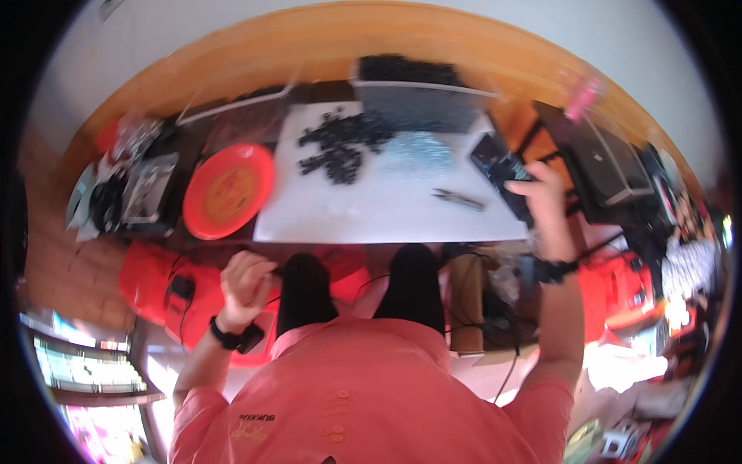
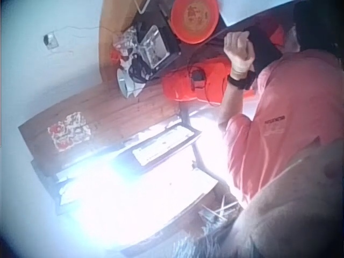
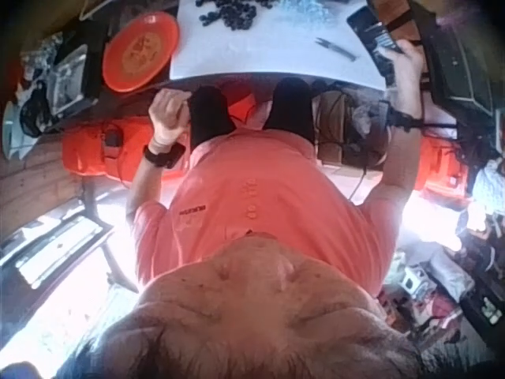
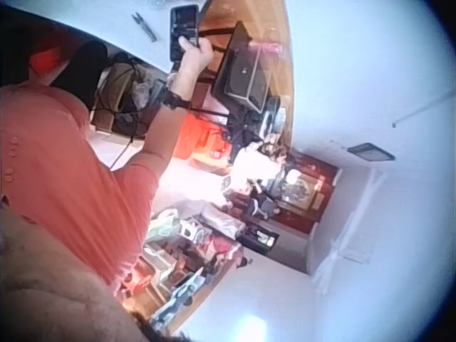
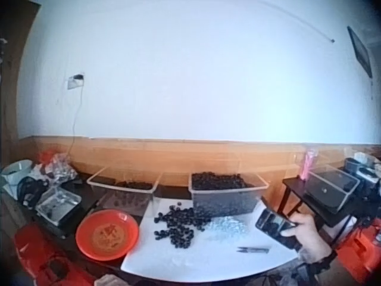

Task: The recorder is sorting black beads into small plastic bags and then placing them into a larger storage bag.

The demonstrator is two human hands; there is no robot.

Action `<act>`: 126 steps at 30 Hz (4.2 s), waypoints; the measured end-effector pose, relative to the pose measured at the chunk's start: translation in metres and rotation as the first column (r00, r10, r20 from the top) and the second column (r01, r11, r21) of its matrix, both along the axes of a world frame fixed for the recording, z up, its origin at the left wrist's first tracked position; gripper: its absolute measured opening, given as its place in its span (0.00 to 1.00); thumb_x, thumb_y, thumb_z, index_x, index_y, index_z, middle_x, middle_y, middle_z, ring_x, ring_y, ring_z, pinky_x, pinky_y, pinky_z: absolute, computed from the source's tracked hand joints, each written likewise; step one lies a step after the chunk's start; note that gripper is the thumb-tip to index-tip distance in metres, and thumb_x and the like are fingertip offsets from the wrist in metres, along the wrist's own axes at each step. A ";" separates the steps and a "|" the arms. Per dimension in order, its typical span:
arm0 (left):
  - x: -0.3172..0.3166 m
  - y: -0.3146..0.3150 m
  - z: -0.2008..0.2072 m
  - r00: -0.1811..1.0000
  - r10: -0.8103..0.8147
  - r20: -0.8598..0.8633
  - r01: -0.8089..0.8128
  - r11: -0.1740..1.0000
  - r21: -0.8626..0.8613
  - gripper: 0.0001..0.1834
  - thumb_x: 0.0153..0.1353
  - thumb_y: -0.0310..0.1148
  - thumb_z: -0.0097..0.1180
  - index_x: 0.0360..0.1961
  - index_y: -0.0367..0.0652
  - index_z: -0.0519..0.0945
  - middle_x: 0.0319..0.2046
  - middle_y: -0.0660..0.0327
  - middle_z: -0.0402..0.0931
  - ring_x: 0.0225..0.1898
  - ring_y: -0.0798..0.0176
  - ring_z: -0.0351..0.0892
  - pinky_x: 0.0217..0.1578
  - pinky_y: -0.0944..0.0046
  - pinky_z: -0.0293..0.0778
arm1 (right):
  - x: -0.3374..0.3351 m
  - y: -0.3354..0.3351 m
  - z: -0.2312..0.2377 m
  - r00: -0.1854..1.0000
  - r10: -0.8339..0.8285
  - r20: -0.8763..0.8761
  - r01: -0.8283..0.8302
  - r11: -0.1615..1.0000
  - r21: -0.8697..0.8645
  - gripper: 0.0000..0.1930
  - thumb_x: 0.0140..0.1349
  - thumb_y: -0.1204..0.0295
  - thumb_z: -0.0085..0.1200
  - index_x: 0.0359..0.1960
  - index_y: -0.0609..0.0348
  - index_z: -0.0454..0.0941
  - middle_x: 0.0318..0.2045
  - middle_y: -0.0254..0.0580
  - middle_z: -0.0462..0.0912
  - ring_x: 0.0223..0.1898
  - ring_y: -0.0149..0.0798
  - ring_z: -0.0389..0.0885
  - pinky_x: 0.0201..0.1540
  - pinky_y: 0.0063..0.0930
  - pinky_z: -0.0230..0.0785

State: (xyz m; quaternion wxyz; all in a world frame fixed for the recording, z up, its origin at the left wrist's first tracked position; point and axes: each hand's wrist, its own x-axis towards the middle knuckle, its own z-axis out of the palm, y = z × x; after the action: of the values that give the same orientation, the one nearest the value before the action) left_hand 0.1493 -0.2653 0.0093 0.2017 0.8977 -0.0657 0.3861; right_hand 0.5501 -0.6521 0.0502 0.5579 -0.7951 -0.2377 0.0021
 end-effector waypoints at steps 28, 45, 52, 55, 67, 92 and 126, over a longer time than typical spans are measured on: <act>-0.032 -0.046 -0.148 0.737 0.224 -0.638 -0.357 0.930 -0.087 0.14 0.47 0.34 0.62 0.37 0.43 0.80 0.39 0.55 0.75 0.45 0.49 0.76 0.42 0.50 0.75 | -0.149 0.199 -0.226 0.612 0.374 -0.697 -0.594 0.799 -0.094 0.07 0.52 0.79 0.64 0.28 0.60 0.76 0.27 0.31 0.78 0.32 0.26 0.75 0.39 0.23 0.66; -0.034 -0.044 -0.203 0.225 -0.142 -0.964 -0.341 0.915 -0.214 0.13 0.54 0.39 0.60 0.33 0.40 0.82 0.35 0.50 0.83 0.42 0.45 0.83 0.45 0.49 0.78 | -0.095 0.256 -0.427 0.602 0.315 -0.734 -0.616 0.768 -0.175 0.24 0.54 0.75 0.63 0.55 0.62 0.75 0.48 0.44 0.78 0.53 0.43 0.73 0.58 0.39 0.63; -0.026 -0.037 -0.216 0.329 -0.071 -0.942 -0.441 0.871 -0.219 0.19 0.55 0.42 0.62 0.41 0.39 0.81 0.36 0.49 0.83 0.43 0.46 0.83 0.45 0.49 0.78 | -0.109 0.278 -0.508 0.583 0.329 -0.743 -0.703 0.663 -0.258 0.20 0.54 0.75 0.62 0.50 0.62 0.77 0.45 0.44 0.81 0.49 0.43 0.77 0.52 0.40 0.68; -0.026 -0.035 -0.218 0.318 -0.076 -0.945 -0.475 0.850 -0.228 0.18 0.55 0.42 0.63 0.40 0.39 0.81 0.36 0.49 0.83 0.43 0.46 0.83 0.45 0.49 0.78 | -0.108 0.295 -0.516 0.532 0.301 -0.791 -0.725 0.644 -0.243 0.17 0.55 0.74 0.62 0.47 0.63 0.78 0.40 0.44 0.81 0.43 0.43 0.79 0.46 0.40 0.70; -0.041 0.003 -0.174 0.774 0.028 -0.632 -0.388 0.810 -0.439 0.10 0.54 0.30 0.62 0.36 0.39 0.82 0.33 0.53 0.82 0.35 0.49 0.83 0.38 0.55 0.78 | -0.136 0.299 -0.382 0.556 0.403 -0.727 -0.827 0.357 -0.435 0.12 0.61 0.69 0.61 0.43 0.60 0.79 0.20 0.35 0.77 0.17 0.27 0.73 0.16 0.26 0.62; -0.275 -0.134 -0.076 0.290 -0.528 -0.799 -0.756 0.386 -0.529 0.14 0.71 0.36 0.48 0.49 0.46 0.83 0.34 0.64 0.82 0.33 0.69 0.82 0.32 0.66 0.81 | -0.318 0.163 -0.188 -0.203 0.772 -0.602 -0.978 -0.127 0.167 0.28 0.72 0.50 0.47 0.64 0.57 0.71 0.56 0.43 0.78 0.59 0.40 0.73 0.63 0.30 0.64; -0.196 0.179 -0.020 0.734 0.496 -0.464 -0.582 0.108 -0.806 0.12 0.56 0.26 0.56 0.43 0.35 0.80 0.30 0.58 0.81 0.26 0.64 0.80 0.25 0.65 0.78 | -0.075 0.142 -0.309 0.929 0.335 -0.155 -0.340 0.612 -0.713 0.28 0.63 0.51 0.57 0.61 0.51 0.73 0.61 0.52 0.75 0.64 0.55 0.70 0.64 0.46 0.63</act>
State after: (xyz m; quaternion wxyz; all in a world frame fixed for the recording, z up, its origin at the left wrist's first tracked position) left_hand -0.0468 -0.0865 -0.0109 0.5159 0.5931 0.5009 0.3622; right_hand 0.4756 -0.5099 -0.2584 0.1849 -0.8913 -0.3604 0.2039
